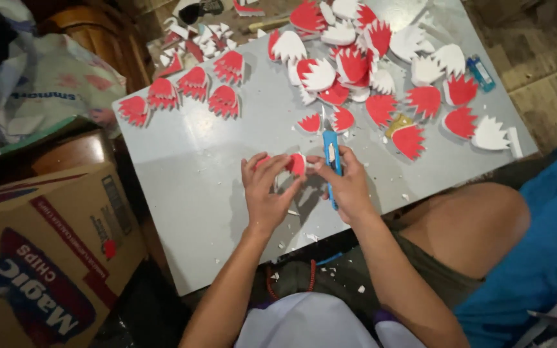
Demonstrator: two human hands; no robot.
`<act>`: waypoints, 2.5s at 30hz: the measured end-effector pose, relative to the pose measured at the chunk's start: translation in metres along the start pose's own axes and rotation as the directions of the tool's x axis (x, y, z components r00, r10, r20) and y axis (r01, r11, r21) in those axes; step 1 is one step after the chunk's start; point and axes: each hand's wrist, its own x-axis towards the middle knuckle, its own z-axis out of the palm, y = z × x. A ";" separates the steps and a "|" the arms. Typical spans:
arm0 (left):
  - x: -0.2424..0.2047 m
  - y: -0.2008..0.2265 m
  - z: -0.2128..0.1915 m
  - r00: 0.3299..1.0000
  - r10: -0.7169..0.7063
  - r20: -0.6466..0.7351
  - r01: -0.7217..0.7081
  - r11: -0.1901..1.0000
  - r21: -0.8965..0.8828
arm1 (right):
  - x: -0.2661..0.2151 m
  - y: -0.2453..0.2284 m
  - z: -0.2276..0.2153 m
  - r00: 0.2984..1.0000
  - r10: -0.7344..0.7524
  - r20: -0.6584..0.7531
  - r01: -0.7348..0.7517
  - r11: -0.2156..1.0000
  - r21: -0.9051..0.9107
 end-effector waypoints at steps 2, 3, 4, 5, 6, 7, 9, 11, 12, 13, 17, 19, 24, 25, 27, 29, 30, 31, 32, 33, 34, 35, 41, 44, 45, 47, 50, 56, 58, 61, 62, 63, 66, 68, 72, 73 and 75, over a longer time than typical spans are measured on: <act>0.004 -0.004 -0.013 0.999 -0.007 -0.040 0.009 0.999 0.037 | -0.002 0.002 0.006 0.999 -0.008 -0.031 0.006 0.996 -0.089; 0.005 -0.006 -0.020 0.997 -0.012 -0.074 0.017 0.997 0.069 | -0.004 0.003 0.009 0.997 -0.021 -0.069 0.009 0.984 -0.177; 0.004 -0.008 -0.026 0.997 -0.015 -0.077 0.020 0.997 0.072 | 0.000 0.010 0.008 0.998 -0.019 -0.064 0.008 0.984 -0.178; 0.003 -0.009 -0.033 0.995 -0.092 -0.048 0.097 0.987 0.127 | 0.003 0.016 0.007 0.994 -0.088 -0.062 0.067 0.958 -0.279; 0.001 -0.010 -0.040 0.985 -0.169 -0.022 0.170 0.968 0.185 | 0.007 0.023 0.006 0.986 -0.157 -0.052 0.126 0.918 -0.376; -0.003 -0.015 -0.038 0.985 -0.169 -0.026 0.171 0.967 0.187 | 0.005 0.019 0.007 0.987 -0.156 -0.048 0.127 0.918 -0.375; -0.012 -0.024 -0.037 0.995 -0.100 -0.003 0.098 0.968 0.232 | 0.001 0.011 0.012 0.966 -0.221 0.134 0.253 0.704 -0.663; -0.012 -0.018 -0.038 0.990 -0.136 0.025 0.126 0.962 0.243 | -0.003 0.010 0.013 0.975 -0.147 0.166 0.218 0.775 -0.593; -0.012 -0.016 -0.037 0.984 -0.170 0.054 0.152 0.957 0.249 | -0.004 0.009 0.012 0.976 -0.077 0.201 0.174 0.835 -0.523; -0.010 -0.015 -0.035 0.985 -0.168 0.050 0.150 0.957 0.247 | -0.005 0.005 0.010 0.976 -0.081 0.203 0.178 0.833 -0.524; -0.008 -0.012 -0.028 0.979 -0.179 0.095 0.149 0.953 0.263 | -0.006 0.003 -0.001 0.985 -0.133 0.112 0.169 0.885 -0.435; -0.003 -0.012 -0.026 0.976 -0.181 0.120 0.144 0.954 0.264 | -0.004 0.005 -0.004 0.986 -0.143 0.090 0.168 0.881 -0.442; 0.016 -0.039 -0.025 0.964 -0.035 0.262 0.007 0.994 0.107 | 0.009 0.007 0.004 0.970 -0.163 0.180 0.233 0.831 -0.505; 0.021 -0.037 -0.030 0.964 -0.034 0.264 0.005 0.994 0.108 | 0.007 0.003 0.008 0.970 -0.163 0.179 0.233 0.833 -0.503; 0.032 -0.035 -0.043 0.915 -0.033 0.402 -0.009 0.995 0.103 | 0.004 -0.003 0.015 0.972 0.067 0.225 0.067 0.839 -0.540; 0.036 -0.039 -0.048 0.889 -0.078 0.451 0.030 0.993 0.112 | 0.007 0.002 0.015 0.985 0.041 0.165 0.046 0.870 -0.491; 0.036 -0.041 -0.051 0.860 -0.124 0.496 0.072 0.990 0.123 | 0.007 0.005 0.015 0.994 0.022 0.106 0.027 0.897 -0.441; 0.038 -0.039 -0.051 0.858 -0.129 0.498 0.076 0.989 0.125 | 0.008 0.006 0.014 0.994 0.027 0.106 0.022 0.898 -0.440; 0.040 -0.038 -0.051 0.848 -0.134 0.512 0.079 0.989 0.128 | 0.010 0.007 0.014 0.997 0.003 0.079 0.030 0.909 -0.415; 0.042 -0.036 -0.051 0.839 -0.139 0.526 0.082 0.988 0.130 | 0.012 0.008 0.014 0.999 -0.020 0.051 0.038 0.920 -0.389; 0.042 -0.037 -0.047 0.837 -0.137 0.529 0.081 0.988 0.129 | 0.012 0.009 0.017 0.999 -0.019 0.047 0.036 0.921 -0.388; 0.041 -0.038 -0.044 0.859 -0.078 0.506 0.042 0.996 0.082 | 0.012 0.010 0.019 0.999 -0.034 0.037 0.046 0.921 -0.386; 0.035 -0.037 -0.015 0.904 0.080 0.420 -0.084 0.996 -0.009 | 0.013 0.004 0.019 0.999 -0.030 0.021 0.035 0.933 -0.357; 0.032 -0.036 -0.011 0.922 0.062 0.381 -0.073 0.997 0.014 | 0.013 0.000 0.021 0.999 -0.023 0.027 0.031 0.929 -0.369; 0.030 -0.036 -0.011 0.930 0.052 0.364 -0.065 0.998 0.023 | 0.012 -0.001 0.022 0.999 -0.020 0.031 0.030 0.922 -0.385; 0.030 -0.029 -0.014 0.932 0.022 0.363 -0.040 0.998 0.042 | 0.010 -0.002 0.022 0.999 -0.031 0.036 0.042 0.924 -0.380; 0.029 -0.024 -0.017 0.929 -0.028 0.368 0.001 0.997 0.072 | 0.010 -0.002 0.022 0.998 -0.045 0.043 0.058 0.932 -0.357; 0.032 -0.020 -0.017 0.915 -0.080 0.395 0.044 0.994 0.100 | 0.012 0.002 0.020 0.997 -0.043 0.071 0.066 0.934 -0.351; 0.032 -0.021 -0.017 0.914 -0.084 0.398 0.046 0.993 0.105 | 0.012 0.002 0.019 0.997 -0.035 0.074 0.060 0.929 -0.366; 0.032 -0.022 -0.016 0.918 -0.049 0.394 0.012 0.995 0.097 | 0.014 0.002 0.018 0.996 -0.036 0.076 0.062 0.927 -0.370; 0.032 -0.021 -0.016 0.919 -0.061 0.391 0.021 0.994 0.105 | 0.014 0.003 0.017 0.995 -0.044 0.093 0.076 0.926 -0.371; 0.032 -0.019 -0.017 0.919 -0.072 0.388 0.030 0.993 0.113 | 0.015 0.003 0.017 0.992 -0.053 0.111 0.090 0.924 -0.371; 0.029 -0.019 -0.017 0.929 -0.064 0.366 0.022 0.993 0.116 | 0.017 0.005 0.016 0.987 -0.069 0.143 0.121 0.908 -0.400; 0.027 -0.021 -0.016 0.933 -0.062 0.354 0.017 0.992 0.127 | 0.020 0.008 0.013 0.987 -0.052 0.152 0.108 0.916 -0.388; 0.026 -0.020 -0.015 0.932 -0.065 0.358 0.017 0.990 0.137 | 0.021 0.009 0.013 0.989 -0.051 0.140 0.100 0.926 -0.365; 0.029 -0.019 -0.016 0.931 -0.063 0.360 0.014 0.990 0.137 | 0.021 0.007 0.013 0.989 -0.052 0.137 0.099 0.926 -0.363; 0.030 -0.016 -0.018 0.913 -0.098 0.396 0.043 0.989 0.145 | 0.019 0.004 0.013 0.989 -0.024 0.144 0.075 0.930 -0.361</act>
